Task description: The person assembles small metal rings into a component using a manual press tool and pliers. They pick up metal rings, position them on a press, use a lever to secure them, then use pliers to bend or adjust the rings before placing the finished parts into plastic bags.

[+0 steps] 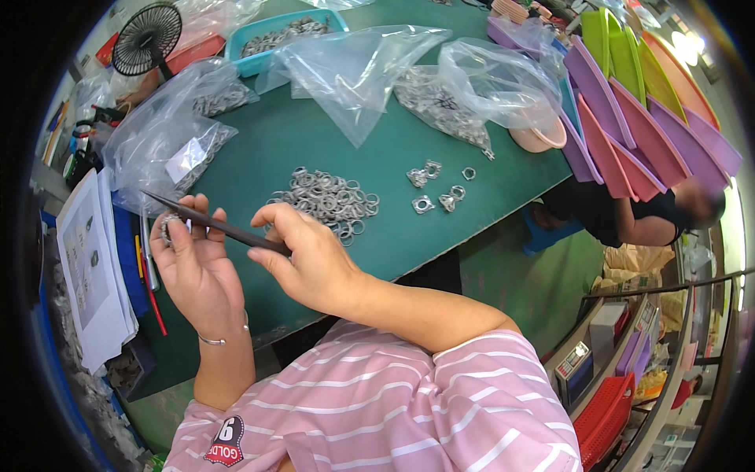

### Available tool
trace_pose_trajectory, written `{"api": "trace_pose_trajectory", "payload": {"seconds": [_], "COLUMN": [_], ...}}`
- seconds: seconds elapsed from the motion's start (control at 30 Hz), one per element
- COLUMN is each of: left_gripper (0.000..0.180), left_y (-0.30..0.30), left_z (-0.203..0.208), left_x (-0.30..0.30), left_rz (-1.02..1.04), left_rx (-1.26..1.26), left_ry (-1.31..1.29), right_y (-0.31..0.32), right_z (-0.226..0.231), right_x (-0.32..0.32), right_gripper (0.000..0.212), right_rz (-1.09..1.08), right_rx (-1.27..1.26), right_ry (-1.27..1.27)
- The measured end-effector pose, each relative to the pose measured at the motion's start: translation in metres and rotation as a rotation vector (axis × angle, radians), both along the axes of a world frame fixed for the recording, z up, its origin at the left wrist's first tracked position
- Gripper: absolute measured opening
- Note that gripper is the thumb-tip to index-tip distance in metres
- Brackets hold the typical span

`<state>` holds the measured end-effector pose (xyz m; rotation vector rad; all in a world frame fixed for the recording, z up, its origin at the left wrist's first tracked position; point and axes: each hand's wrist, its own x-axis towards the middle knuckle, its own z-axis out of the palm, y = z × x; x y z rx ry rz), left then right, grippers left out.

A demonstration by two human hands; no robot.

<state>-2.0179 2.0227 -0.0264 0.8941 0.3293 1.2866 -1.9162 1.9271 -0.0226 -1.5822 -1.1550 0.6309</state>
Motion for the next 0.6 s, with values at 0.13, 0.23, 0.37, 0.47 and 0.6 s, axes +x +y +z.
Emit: {"api": "trace_pose_trajectory", "payload": {"seconds": [0.13,0.23,0.37,0.47,0.6], "left_gripper": [0.024,0.019,0.021,0.022,0.024], "left_y": [-0.033,-0.067,-0.088,-0.079,-0.058], "left_z": [0.012,0.024,0.033,0.024,-0.001], "left_x": [0.026,0.044,0.064,0.071,0.059], "left_rz": [-0.346,-0.544,-0.665,-0.556,-0.663], "left_rx": [-0.059,-0.062,-0.148,0.069,-0.202], "left_ry": [-0.167,-0.178,-0.168,0.312,0.383], "right_y": [-0.026,-0.041,-0.067,-0.096,-0.129], "right_z": [-0.007,-0.021,-0.027,-0.053,-0.064], "right_x": [0.027,0.047,0.065,0.068,0.087], "right_gripper": [0.079,0.096,0.094,0.072,0.059], "right_rz": [0.048,0.156,0.136,0.111,-0.022], "right_rx": [0.268,0.336,0.315,0.193,0.278], "right_ry": [-0.313,-0.255,-0.104,0.493,0.710]}}
